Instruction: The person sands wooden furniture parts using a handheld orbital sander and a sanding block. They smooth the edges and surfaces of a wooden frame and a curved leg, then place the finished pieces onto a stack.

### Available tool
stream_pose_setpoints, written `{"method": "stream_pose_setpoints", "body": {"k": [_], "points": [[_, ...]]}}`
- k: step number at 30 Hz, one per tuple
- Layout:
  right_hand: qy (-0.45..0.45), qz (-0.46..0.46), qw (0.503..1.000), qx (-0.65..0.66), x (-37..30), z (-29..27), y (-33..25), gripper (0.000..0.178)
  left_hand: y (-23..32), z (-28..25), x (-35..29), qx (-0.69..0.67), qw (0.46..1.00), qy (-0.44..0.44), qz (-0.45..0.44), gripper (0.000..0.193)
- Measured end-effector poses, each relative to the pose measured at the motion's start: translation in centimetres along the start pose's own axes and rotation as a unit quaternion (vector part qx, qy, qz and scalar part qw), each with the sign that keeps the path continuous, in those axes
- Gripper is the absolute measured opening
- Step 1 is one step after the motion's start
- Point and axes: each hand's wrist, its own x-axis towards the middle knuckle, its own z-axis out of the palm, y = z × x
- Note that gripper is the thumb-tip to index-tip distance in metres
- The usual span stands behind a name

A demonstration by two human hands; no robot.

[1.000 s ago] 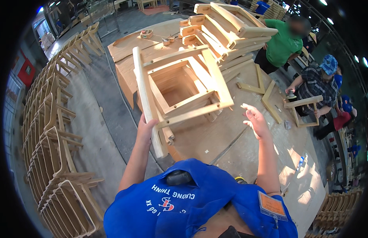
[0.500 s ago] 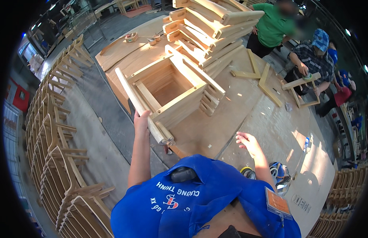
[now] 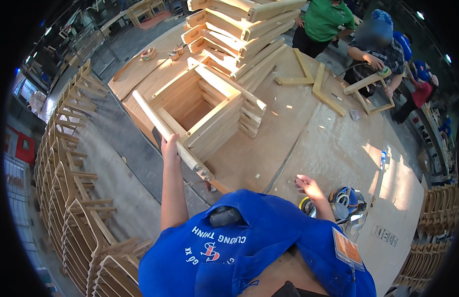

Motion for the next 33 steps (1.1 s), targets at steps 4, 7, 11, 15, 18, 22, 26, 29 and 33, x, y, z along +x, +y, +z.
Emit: {"method": "stream_pose_setpoints", "body": {"k": [4, 7, 11, 15, 18, 22, 26, 29, 33], "points": [[-0.006, -0.002, 1.000, -0.001, 0.4, 0.3, 1.5, 0.038, 1.2, 0.0, -0.1, 0.069, 0.997, -0.004, -0.023, 0.051], [-0.004, 0.003, 1.000, -0.022, 0.9, 0.7, 2.2, 0.041, 3.3, 1.7, -1.5, 0.435, 0.808, 0.173, 0.358, 0.071], [-0.020, -0.010, 0.997, -0.075, 1.5, 0.9, 2.8, 0.043, 5.6, 8.0, -1.3, 0.528, 0.791, -0.146, 0.272, 0.063], [0.004, -0.071, 0.991, -0.114, 1.4, 0.7, 4.0, 0.042, 4.5, 13.3, 0.7, 0.769, 0.559, -0.299, 0.083, 0.060], [0.031, -0.081, 0.990, -0.109, 0.6, 0.1, 5.8, 0.041, 2.1, 13.6, 1.6, 0.766, 0.576, -0.266, 0.103, 0.053], [0.047, -0.060, 0.993, -0.087, -1.0, -0.6, 9.1, 0.042, 0.1, 13.2, 2.3, 0.776, 0.581, -0.212, 0.125, 0.038], [0.044, -0.101, 0.980, -0.166, -1.6, -0.8, 11.8, 0.045, -0.4, 13.2, 2.2, 0.780, 0.575, -0.186, 0.159, 0.039], [0.038, -0.089, 0.987, -0.129, -1.0, -0.6, 13.0, 0.047, -0.4, 13.3, 2.0, 0.785, 0.572, -0.186, 0.149, 0.040], [0.023, -0.093, 0.986, -0.136, 0.4, 0.2, 13.5, 0.048, -0.4, 13.3, 1.9, 0.793, 0.560, -0.182, 0.157, 0.043]]}}
